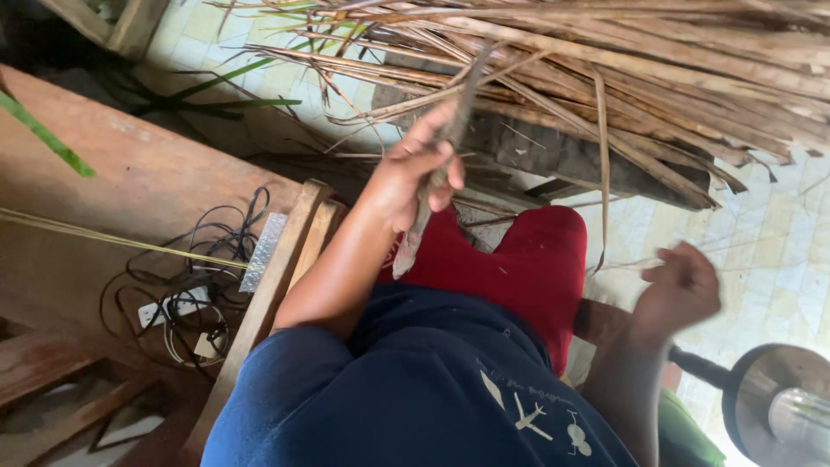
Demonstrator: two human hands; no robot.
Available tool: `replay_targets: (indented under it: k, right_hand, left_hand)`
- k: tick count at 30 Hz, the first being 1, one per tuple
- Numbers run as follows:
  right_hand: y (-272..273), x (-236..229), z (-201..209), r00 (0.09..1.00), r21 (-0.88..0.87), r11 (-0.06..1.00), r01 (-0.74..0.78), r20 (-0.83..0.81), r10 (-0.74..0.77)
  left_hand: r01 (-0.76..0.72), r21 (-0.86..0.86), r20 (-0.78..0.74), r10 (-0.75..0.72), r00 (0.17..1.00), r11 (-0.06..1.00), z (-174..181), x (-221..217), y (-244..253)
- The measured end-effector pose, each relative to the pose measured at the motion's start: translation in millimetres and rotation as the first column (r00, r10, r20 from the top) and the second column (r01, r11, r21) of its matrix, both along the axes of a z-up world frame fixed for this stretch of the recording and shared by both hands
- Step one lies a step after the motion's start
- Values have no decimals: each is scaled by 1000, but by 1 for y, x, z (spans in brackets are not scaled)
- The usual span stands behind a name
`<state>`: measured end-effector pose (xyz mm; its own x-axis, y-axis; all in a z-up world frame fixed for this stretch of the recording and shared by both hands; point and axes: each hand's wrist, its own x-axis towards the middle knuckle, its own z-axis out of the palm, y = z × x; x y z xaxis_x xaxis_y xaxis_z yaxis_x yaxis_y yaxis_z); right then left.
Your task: Stripping and cleaning individual plant fibers using a handheld knife
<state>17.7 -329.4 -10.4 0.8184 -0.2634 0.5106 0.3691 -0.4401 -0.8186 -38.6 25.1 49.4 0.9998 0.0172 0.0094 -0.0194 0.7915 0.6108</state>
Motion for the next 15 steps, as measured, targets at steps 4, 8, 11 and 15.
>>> replay_targets:
  k: [4,8,11,15]
  right_hand:
    - [32,-4,65,910,490,822,289,-407,-77]
    - [70,-24,55,900,348,915,-204,-300,315]
    - [97,-37,58,839,204,864,-461,-216,499]
    - [100,-42,66,785,64,819,-571,-250,567]
  left_hand:
    - [-93,31,41,92,995,995,2,-5,-3]
    - [276,157,132,-297,946,948,-3,-15,-49]
    - [421,144,132,-439,889,896,-10,-16,-76]
    - [473,50,100,-476,874,880,-28,-6,-80]
